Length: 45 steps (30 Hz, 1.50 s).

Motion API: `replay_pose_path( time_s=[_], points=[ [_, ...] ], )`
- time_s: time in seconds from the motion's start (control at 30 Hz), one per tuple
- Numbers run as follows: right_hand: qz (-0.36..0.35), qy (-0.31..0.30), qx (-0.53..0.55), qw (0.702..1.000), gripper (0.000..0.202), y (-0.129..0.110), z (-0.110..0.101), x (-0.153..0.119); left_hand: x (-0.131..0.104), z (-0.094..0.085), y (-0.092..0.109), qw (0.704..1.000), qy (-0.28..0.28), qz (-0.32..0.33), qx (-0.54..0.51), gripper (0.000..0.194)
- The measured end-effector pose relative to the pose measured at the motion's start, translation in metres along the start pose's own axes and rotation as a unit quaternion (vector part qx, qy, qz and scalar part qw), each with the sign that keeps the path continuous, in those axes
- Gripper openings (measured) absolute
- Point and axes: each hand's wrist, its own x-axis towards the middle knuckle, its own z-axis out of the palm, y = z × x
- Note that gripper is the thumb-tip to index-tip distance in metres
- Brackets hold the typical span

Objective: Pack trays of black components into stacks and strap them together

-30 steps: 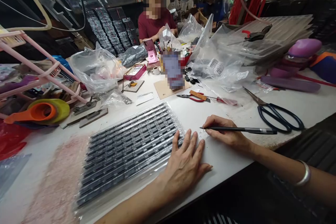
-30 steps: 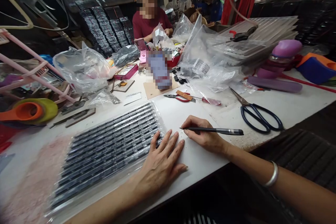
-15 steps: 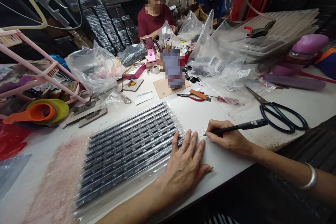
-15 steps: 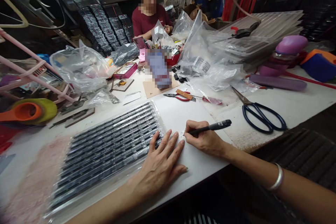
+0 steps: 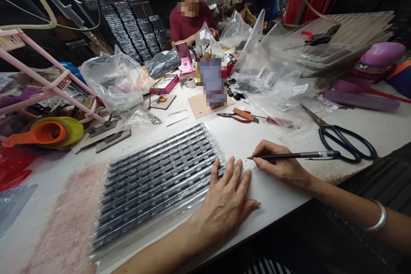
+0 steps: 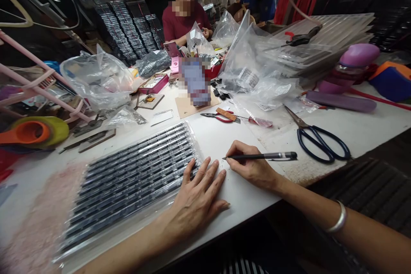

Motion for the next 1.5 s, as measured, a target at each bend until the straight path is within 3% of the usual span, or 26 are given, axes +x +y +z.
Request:
replay_pose_path(
  time_s=[0.27, 0.63, 1.5],
  points=[
    [-0.008, -0.042, -0.023, 0.999, 0.015, 0.0048, 0.0027, -0.0018, 0.0001, -0.0002, -0.0003, 1.000, -0.006, -0.001, -0.006, 0.061],
    [-0.043, -0.040, -0.043, 0.997, 0.016, 0.0053, 0.0048, -0.0026, 0.0000, 0.0023, -0.0006, 1.000, 0.017, -0.005, -0.005, 0.059],
    [-0.043, -0.052, -0.051, 0.996, 0.017, 0.0084, 0.0060, -0.0053, -0.0008, 0.0031, -0.0011, 1.000, 0.020, 0.001, -0.001, 0.061]
  ],
)
